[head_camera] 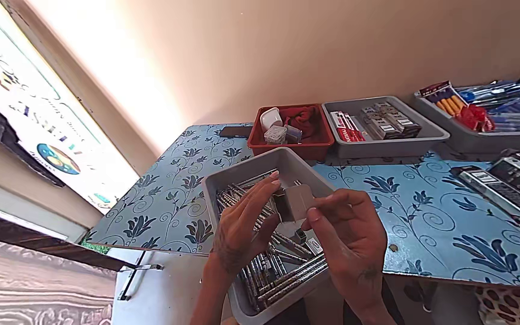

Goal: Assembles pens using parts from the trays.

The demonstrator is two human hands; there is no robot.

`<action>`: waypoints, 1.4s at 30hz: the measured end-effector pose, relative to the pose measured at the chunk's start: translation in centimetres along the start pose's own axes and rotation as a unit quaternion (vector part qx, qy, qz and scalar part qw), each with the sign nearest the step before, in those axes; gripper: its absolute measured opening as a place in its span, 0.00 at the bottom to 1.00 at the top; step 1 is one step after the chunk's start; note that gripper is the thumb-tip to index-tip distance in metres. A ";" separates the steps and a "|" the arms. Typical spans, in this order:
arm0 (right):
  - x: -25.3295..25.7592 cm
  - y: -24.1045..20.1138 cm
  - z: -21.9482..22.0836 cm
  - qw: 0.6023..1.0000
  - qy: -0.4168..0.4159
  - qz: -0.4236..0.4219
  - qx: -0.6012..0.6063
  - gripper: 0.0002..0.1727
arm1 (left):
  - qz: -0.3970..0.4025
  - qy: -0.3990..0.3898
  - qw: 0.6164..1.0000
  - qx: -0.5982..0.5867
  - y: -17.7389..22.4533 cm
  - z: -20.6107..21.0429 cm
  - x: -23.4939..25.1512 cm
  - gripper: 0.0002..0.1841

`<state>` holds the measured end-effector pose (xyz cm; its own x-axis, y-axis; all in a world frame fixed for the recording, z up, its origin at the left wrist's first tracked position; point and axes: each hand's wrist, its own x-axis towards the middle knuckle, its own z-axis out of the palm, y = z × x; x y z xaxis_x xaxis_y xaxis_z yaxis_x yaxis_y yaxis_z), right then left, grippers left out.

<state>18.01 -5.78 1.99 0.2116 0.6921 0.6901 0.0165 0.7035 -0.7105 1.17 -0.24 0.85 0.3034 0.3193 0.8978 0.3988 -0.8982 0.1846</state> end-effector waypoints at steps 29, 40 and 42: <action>3.6 1.5 -4.2 0.856 -0.333 0.066 -0.390 0.09 | -0.086 -0.024 0.996 0.020 1.0 -1.1 -0.2 0.28; 9.6 4.6 -0.1 0.577 -0.589 0.225 -0.519 0.16 | 0.004 0.027 0.993 0.119 0.5 -0.8 0.5 0.21; 8.7 4.2 -1.2 0.596 -0.557 0.213 -0.538 0.12 | -0.003 0.023 0.993 0.119 0.7 -0.7 0.6 0.24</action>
<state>21.06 3.06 4.86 -0.3498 0.8703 -0.3467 0.9367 0.3298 -0.1173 1.02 -0.86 1.82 0.2632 0.3052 0.9152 0.5956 -0.7977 0.0948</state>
